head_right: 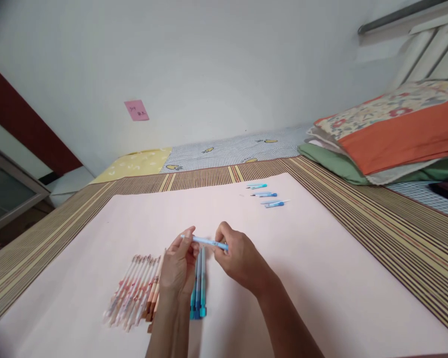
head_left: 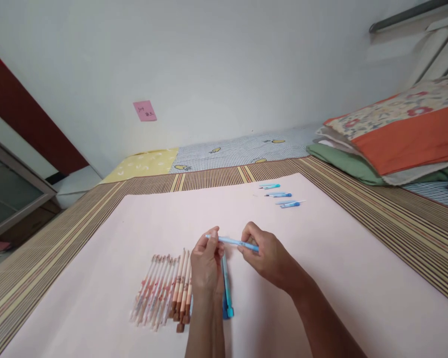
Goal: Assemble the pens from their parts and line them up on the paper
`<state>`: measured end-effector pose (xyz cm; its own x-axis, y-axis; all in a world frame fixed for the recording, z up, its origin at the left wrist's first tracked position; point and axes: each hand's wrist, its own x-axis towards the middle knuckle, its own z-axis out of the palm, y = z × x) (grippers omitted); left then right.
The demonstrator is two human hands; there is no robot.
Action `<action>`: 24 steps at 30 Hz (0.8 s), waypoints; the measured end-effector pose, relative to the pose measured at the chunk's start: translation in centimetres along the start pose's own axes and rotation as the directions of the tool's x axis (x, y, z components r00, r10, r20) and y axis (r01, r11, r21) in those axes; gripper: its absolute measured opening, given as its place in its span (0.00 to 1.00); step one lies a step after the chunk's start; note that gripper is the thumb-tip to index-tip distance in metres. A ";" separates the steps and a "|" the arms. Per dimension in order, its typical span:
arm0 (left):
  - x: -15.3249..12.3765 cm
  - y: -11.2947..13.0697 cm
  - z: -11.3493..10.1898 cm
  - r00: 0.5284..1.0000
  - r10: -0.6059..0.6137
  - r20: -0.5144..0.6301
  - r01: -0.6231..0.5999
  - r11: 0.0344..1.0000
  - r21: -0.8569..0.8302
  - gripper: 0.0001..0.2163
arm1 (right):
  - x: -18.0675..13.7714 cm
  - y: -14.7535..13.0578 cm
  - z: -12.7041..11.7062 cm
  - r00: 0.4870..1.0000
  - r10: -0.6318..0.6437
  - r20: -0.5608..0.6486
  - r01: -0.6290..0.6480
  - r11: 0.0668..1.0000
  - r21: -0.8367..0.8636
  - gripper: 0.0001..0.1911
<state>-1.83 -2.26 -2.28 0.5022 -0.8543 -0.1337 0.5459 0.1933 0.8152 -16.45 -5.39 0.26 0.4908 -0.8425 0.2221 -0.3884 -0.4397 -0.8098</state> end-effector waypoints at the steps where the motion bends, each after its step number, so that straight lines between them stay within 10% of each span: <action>1: 0.0 0.0 0.0 1.000 0.017 -0.010 -0.016 1.000 0.006 0.17 | -0.1 0.0 -0.1 1.000 -0.002 -0.005 0.002 1.000 -0.012 0.08; 10: 0.1 0.5 -0.5 0.997 0.018 0.077 -0.022 0.999 0.047 0.13 | 0.1 0.7 0.1 0.996 -0.091 -0.014 0.084 0.960 -0.265 0.08; 18: -0.8 0.7 0.3 0.976 0.021 0.217 -0.025 1.000 0.016 0.13 | 0.3 1.5 0.2 0.995 0.011 0.098 -0.035 0.970 0.239 0.15; 24: -0.6 0.0 0.8 0.991 0.133 0.014 -0.133 0.984 0.118 0.14 | 0.4 1.2 0.7 0.991 0.003 0.134 -0.049 0.939 0.340 0.15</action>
<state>-2.66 -2.09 -1.79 0.5609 -0.8277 -0.0166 0.3909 0.2471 0.8866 -16.18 -6.06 -1.02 0.5898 -0.7944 0.1449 -0.1237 -0.2662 -0.9559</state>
